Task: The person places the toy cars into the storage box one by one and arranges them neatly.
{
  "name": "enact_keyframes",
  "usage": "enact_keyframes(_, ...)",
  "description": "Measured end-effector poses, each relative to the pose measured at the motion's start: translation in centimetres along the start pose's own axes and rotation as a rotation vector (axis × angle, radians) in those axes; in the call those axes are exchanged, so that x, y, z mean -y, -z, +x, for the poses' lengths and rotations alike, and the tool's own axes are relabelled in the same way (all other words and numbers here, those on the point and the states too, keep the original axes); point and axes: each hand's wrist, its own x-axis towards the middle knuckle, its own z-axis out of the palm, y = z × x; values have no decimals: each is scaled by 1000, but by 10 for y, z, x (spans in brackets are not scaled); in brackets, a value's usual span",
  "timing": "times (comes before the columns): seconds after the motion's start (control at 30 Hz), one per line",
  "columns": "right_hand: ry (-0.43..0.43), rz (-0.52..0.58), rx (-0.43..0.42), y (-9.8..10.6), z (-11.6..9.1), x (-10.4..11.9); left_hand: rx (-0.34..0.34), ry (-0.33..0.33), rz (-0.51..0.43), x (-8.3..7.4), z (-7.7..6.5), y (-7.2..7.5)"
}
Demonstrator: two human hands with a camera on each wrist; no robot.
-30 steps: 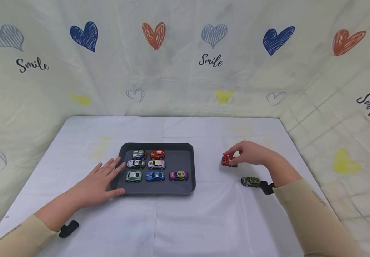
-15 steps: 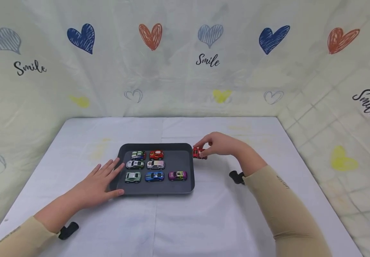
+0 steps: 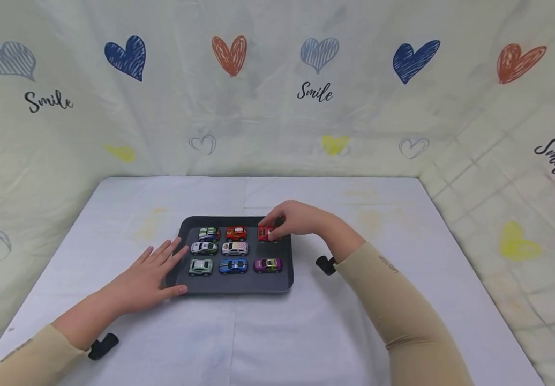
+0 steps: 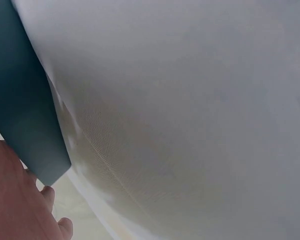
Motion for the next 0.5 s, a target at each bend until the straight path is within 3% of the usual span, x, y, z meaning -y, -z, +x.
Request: enact_keyframes(0.5, -41, -232, 69, -29, 22, 0, -8, -3, -7, 0, 0, 0)
